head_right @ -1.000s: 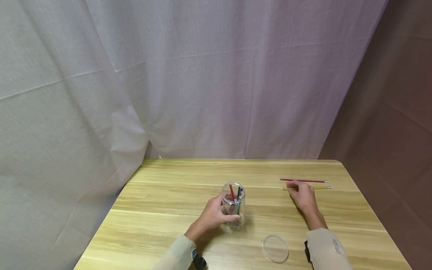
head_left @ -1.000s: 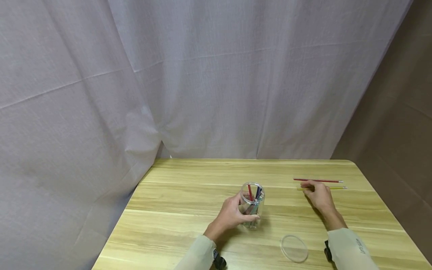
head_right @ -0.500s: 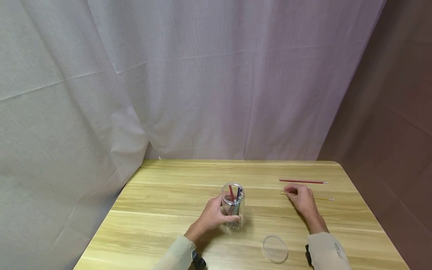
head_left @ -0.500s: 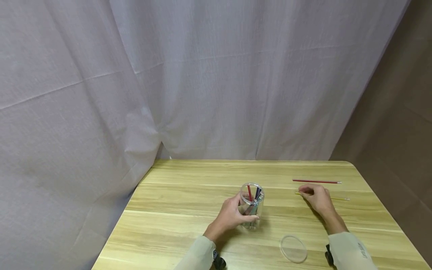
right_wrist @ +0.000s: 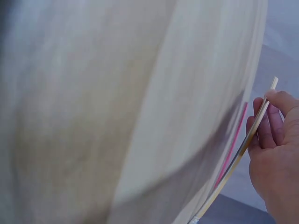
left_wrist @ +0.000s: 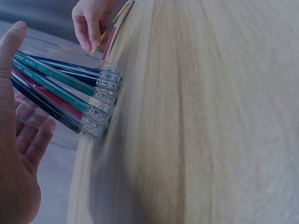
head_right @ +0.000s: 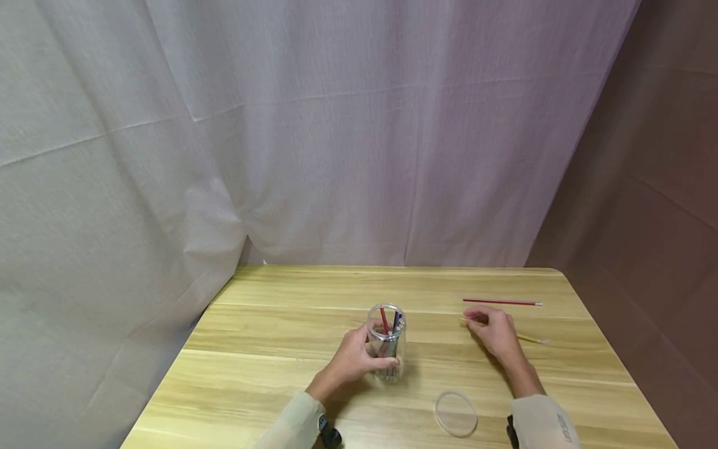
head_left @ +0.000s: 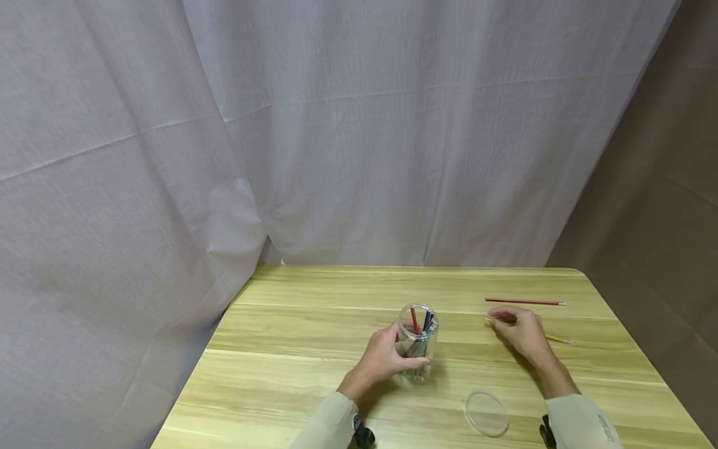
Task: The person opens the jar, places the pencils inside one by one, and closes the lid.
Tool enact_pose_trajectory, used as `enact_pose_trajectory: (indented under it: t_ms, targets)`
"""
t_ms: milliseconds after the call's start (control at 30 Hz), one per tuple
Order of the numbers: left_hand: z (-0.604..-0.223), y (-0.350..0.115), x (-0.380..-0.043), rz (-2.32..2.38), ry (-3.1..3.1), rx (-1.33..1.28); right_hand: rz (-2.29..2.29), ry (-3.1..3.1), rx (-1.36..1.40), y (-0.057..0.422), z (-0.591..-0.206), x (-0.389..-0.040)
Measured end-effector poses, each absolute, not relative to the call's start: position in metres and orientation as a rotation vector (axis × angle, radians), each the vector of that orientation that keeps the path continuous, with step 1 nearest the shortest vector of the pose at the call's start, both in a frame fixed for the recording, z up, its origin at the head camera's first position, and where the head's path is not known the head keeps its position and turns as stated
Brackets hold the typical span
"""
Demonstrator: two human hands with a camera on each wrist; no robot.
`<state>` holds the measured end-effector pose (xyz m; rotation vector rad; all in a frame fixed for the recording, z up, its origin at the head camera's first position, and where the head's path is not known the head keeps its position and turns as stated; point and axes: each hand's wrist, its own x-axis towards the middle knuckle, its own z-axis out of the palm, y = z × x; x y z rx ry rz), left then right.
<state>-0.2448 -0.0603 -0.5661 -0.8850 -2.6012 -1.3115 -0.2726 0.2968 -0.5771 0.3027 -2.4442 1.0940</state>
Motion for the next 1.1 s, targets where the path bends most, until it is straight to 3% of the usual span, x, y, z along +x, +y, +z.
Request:
enact_pose_trajectory:
  t_ms: [467, 1100]
  targets:
    - [-0.566, -0.061, -0.244, -1.296, -2.613, -0.877, 1.233, -2.286, 0.428, 0.267, -0.553, -0.26]
    - [-0.564, -0.061, -0.24, -1.292, -2.614, -0.879, 1.216, -2.229, 0.541, 0.229, -0.476, -0.221]
